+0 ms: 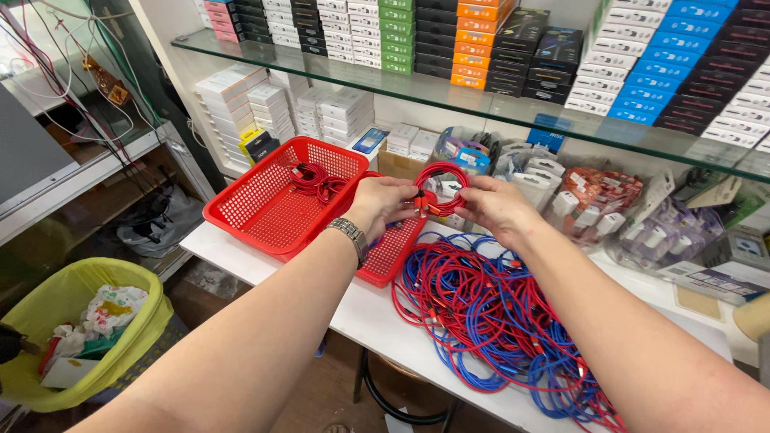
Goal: The person untangles and coils red and blue USB cables, then places them into red plastic baskets on a table. The person handles the cables one at a time, separating them by color and organizing them into neat bundles.
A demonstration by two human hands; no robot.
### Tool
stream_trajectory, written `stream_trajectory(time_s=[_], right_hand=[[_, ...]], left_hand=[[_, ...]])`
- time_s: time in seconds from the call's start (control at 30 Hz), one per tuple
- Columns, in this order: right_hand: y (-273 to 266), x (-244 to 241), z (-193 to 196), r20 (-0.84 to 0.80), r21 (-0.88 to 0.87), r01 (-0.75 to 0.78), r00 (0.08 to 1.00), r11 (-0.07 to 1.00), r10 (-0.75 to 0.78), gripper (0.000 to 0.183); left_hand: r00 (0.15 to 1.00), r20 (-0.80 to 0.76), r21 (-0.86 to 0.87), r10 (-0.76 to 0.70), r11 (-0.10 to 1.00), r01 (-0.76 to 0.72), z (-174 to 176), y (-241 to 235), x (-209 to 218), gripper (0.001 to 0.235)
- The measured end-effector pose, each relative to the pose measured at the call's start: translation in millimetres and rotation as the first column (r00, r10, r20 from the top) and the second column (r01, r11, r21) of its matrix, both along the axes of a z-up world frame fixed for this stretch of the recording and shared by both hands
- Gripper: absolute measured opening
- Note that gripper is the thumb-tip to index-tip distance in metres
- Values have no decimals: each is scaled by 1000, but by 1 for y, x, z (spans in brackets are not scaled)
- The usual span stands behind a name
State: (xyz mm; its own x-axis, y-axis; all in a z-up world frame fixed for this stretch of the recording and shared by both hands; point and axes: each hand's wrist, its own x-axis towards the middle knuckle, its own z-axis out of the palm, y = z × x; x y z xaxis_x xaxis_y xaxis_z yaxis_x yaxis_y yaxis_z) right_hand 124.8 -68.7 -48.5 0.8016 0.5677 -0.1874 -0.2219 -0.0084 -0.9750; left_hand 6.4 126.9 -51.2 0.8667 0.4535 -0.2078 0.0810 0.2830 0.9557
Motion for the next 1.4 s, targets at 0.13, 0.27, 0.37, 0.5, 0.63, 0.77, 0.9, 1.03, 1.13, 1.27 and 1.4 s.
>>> stream_trajectory(time_s=[0.13,0.27,0.37,0.5,0.63,0.77,0.9,1.03,1.13,1.27,1.4], right_hand=[[59,-1,-3,-37,-11,27,999,1000,-27,39],[132,2,-13,-27,-39,4,1000,999,-5,38],[186,6,-24,-6,-78,-15,1000,997,15,38],[249,15,-43,36,-194,-25,999,981,33,37],[294,33,-55,165,-416,-44,979,908,123,35],[325,45,-60,492,-760,129,754,636,434,34],[338,34,-69,511,-848,262,635,461,580,41],[341,19,-79,429,-903,256,577,344,695,47],[339,16,-82,363,-931,192,580,311,729,55],[326,20,-76,465,-867,152,588,474,662,52],[305,28,-58,542,-771,96,616,629,571,52]], left_hand=[[1000,7,6,29,1000,-29,-8,58,0,21],[995,-24,-51,93,994,-94,-22,120,0,19],[994,-24,-91,105,990,-106,-37,172,-1,18],[990,-90,-27,109,993,-111,-59,236,4,19],[986,-109,-67,125,989,-133,-86,276,19,15],[970,-177,-50,166,983,-177,-117,293,39,13],[934,-290,59,209,978,-200,-143,296,51,14],[909,-322,77,263,965,-252,-156,288,54,12],[899,-351,215,262,957,-194,-150,283,49,16],[852,-290,620,435,764,-179,-130,271,35,21],[890,-105,619,443,730,-290,-100,243,44,20]])
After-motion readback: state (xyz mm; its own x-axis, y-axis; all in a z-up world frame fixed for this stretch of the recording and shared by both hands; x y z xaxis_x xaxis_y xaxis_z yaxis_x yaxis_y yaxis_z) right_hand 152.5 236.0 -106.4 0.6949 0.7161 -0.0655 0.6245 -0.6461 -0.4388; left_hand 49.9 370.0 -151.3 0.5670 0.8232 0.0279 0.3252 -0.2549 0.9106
